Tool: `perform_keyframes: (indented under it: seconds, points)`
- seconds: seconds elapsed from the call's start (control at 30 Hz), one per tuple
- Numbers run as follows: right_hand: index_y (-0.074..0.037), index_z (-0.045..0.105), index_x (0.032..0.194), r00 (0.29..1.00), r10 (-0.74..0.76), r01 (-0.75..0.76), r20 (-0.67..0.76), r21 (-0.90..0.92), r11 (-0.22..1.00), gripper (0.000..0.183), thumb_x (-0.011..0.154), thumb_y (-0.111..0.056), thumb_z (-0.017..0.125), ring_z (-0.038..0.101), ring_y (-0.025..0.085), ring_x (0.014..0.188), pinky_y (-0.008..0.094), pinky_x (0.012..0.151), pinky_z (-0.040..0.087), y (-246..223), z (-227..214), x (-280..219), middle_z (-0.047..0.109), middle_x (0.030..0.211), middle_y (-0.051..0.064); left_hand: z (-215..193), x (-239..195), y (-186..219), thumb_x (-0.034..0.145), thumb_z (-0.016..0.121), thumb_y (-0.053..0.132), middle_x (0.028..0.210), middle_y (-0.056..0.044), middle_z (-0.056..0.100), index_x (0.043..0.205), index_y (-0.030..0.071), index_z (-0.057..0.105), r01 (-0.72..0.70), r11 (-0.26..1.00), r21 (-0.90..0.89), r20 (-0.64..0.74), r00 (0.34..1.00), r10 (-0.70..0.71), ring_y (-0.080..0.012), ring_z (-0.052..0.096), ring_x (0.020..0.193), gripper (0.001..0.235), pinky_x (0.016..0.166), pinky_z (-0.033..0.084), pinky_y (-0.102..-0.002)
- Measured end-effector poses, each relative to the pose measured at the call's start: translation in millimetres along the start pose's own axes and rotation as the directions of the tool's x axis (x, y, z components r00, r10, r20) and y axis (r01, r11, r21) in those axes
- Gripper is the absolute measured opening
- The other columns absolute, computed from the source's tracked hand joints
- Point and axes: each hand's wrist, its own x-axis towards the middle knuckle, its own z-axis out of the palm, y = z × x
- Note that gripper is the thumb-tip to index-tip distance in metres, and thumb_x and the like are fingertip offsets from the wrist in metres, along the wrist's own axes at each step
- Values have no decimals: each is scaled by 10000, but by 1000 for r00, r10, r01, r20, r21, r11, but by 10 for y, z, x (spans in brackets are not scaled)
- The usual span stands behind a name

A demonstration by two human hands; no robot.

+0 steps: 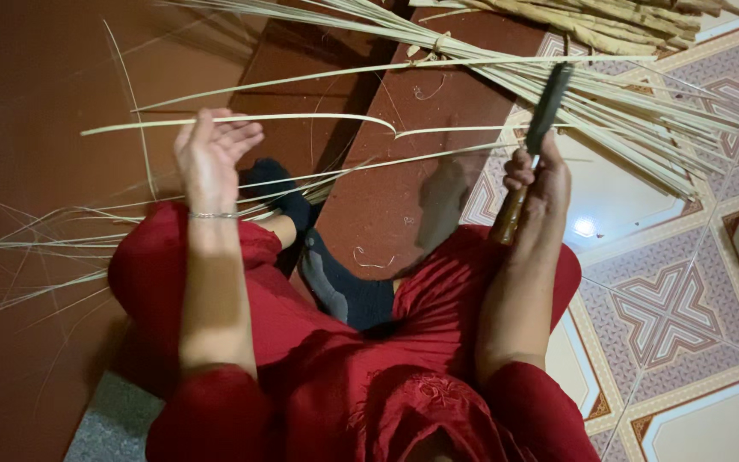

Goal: The person sits on the floor and uses a knife to split long bamboo strips into thinner strands. They repeatedly pull strips from a bundle, split them with the knife, and set the processed pieces aside.

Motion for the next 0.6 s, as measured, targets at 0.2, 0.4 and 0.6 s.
perform_keyframes:
  seconds: [0.2,0.4,0.6]
  points:
    - [-156,600,1203,981,-175,183,-89,87,979,351,1103,-489,547,356,104,492,262,465,299,-111,52,-153,469,660,10,-62,-49,199,1053,566,247,952,-243,710,1090,-52,616,-39,994,-99,-92,995,30,-376,752,894,305,875,657,-533]
    - [-160,595,1364,939,-224,246,261,-54,968,420,1113,-479,488,306,67,423,221,393,260,152,753,-462,423,580,-72,629,-184,69,1078,573,249,1012,-243,707,1097,-51,630,-62,991,-120,94,993,74,-349,744,944,306,916,650,-506]
    - [-82,485,1041,974,115,-76,195,-197,977,359,1122,-432,491,400,102,436,268,384,332,826,1210,-357,528,614,-3,1195,-261,98,1081,549,259,1025,-242,709,1107,-41,611,-29,979,-200,163,985,63,-347,745,942,307,899,651,-503]
